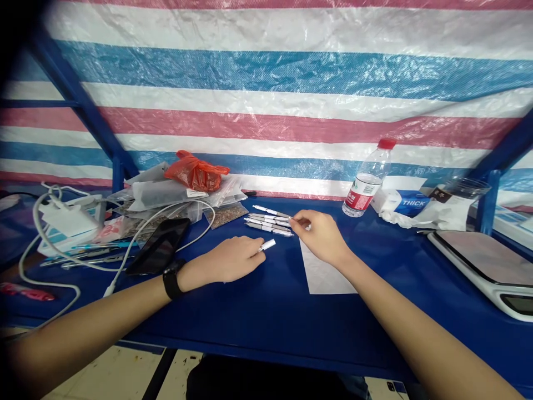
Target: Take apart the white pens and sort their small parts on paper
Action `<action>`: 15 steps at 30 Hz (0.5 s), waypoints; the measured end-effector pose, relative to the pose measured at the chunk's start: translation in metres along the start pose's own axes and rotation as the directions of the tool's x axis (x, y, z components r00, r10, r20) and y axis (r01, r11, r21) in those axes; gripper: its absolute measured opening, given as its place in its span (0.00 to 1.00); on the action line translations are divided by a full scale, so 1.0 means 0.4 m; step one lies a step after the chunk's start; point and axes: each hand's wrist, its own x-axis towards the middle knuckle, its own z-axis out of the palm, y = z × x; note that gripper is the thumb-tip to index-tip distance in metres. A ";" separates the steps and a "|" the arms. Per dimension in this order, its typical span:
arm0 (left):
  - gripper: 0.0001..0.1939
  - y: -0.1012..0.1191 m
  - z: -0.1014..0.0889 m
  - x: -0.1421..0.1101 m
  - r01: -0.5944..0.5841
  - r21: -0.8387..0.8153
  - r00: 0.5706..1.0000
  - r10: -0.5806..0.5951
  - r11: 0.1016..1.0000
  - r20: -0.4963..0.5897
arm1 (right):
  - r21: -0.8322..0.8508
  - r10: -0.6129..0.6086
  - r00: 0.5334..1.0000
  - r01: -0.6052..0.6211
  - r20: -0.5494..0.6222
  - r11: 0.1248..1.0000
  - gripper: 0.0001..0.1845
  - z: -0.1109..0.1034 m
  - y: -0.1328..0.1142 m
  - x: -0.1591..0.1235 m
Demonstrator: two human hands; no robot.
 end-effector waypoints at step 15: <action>0.07 0.039 0.036 -0.019 0.074 -0.991 0.966 0.239 0.109 0.099 | 0.504 -0.049 0.978 -0.060 0.202 0.862 0.14 0.041 -0.079 -0.057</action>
